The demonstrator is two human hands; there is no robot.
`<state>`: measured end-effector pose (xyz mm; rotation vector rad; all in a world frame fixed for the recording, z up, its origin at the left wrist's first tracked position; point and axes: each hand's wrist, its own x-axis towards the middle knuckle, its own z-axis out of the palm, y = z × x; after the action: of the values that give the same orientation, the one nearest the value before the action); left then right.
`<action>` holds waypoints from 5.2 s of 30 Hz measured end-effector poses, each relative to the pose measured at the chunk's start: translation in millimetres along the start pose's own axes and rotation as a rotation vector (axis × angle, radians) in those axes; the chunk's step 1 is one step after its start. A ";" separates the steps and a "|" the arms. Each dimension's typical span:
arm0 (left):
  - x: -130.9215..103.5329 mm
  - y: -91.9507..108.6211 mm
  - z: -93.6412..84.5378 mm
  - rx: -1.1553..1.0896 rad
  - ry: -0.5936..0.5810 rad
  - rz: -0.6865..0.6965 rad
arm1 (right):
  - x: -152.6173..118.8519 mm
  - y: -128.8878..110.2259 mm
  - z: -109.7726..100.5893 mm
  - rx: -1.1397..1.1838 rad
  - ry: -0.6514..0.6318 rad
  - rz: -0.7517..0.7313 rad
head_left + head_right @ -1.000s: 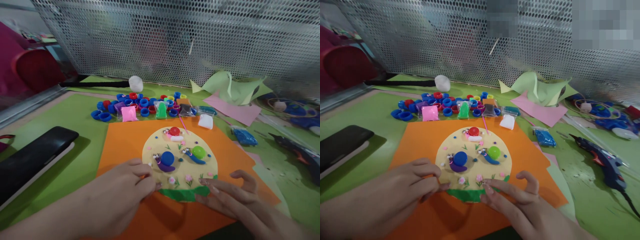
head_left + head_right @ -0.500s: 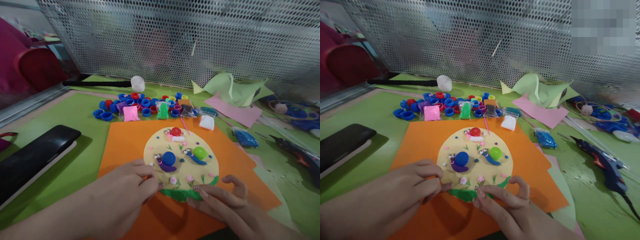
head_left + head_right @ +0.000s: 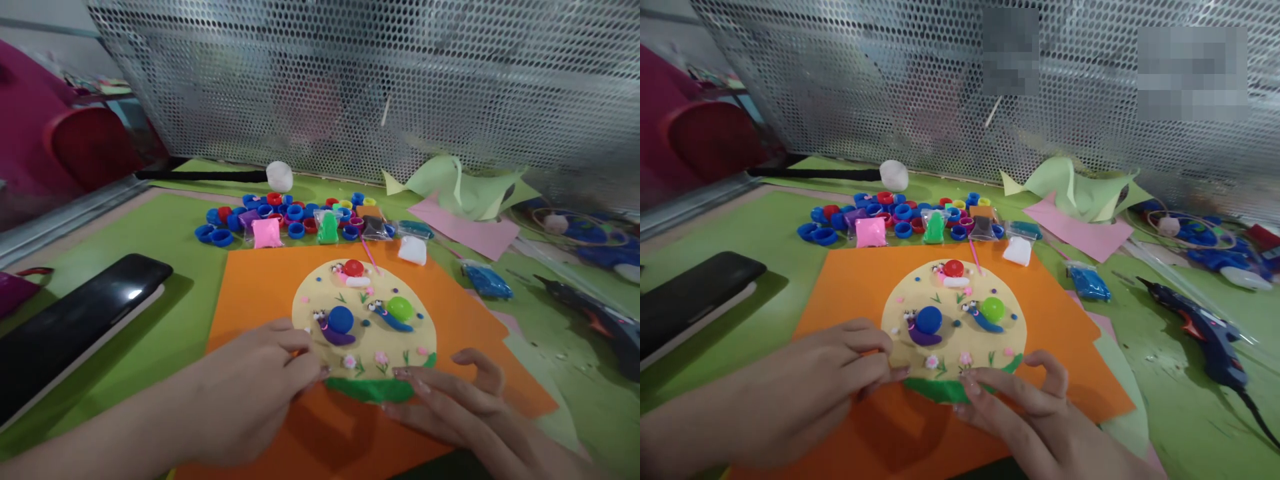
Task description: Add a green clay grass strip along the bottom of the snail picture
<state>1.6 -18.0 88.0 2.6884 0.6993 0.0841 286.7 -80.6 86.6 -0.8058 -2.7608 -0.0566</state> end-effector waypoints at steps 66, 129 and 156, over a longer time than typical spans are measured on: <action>-0.6 0.8 1.8 0.055 -0.035 -0.004 | 7.1 -9.0 17.0 -0.193 0.015 0.046; 0.7 2.5 -0.3 0.033 -0.063 -0.020 | -28.3 -1.6 28.7 -0.173 0.088 -0.035; 0.7 3.2 0.8 0.076 -0.042 0.004 | -6.6 -9.4 17.8 -0.170 -0.004 -0.034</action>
<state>3.8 -20.5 88.4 2.7551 0.6979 0.0016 282.7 -90.0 68.0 -0.8006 -2.8016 -0.3005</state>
